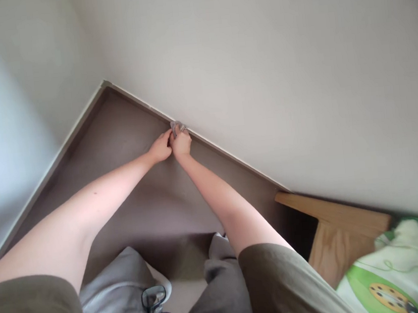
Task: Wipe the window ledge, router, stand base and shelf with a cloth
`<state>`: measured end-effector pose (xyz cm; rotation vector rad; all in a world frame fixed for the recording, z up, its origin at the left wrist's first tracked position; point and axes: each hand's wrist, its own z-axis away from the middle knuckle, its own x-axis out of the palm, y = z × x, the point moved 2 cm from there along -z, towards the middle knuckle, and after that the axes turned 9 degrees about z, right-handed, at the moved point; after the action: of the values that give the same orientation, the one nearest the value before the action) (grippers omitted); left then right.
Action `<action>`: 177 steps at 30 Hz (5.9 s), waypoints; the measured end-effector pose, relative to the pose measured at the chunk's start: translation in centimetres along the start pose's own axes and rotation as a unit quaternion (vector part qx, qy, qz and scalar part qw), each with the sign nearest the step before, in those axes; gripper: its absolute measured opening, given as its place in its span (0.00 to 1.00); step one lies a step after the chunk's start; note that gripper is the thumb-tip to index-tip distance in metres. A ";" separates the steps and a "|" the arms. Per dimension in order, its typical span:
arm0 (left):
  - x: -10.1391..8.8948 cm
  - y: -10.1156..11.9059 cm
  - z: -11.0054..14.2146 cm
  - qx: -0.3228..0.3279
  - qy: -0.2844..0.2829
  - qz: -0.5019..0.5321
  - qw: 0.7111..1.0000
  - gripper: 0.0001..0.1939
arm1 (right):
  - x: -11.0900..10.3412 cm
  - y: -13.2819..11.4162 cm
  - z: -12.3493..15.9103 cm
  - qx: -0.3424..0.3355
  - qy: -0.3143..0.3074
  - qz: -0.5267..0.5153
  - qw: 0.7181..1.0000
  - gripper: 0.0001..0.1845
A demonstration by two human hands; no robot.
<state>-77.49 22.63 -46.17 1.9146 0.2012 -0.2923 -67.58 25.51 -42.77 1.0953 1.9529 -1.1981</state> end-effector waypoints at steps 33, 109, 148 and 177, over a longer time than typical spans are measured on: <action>-12.1 2.6 5.3 -0.064 0.251 -0.111 0.959 0.36 | 4.2 -15.2 -1.6 -0.008 -0.201 -0.116 0.973 0.22; -7.0 23.4 54.1 -0.450 0.670 0.051 0.588 0.34 | -10.3 -32.9 45.4 -0.649 -0.477 0.059 0.590 0.26; -4.5 27.1 71.4 -0.230 0.898 0.000 0.375 0.42 | -18.2 -41.9 65.4 -0.762 -0.487 -0.015 0.427 0.21; -2.5 59.5 69.3 -0.161 0.936 -0.147 0.275 0.14 | -40.0 -46.5 63.8 -0.153 -0.978 -0.141 0.006 0.30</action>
<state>-70.61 -63.19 -15.61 0.6665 1.9402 1.8525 -84.64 -57.66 -17.72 -1.2987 -0.3504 -0.7406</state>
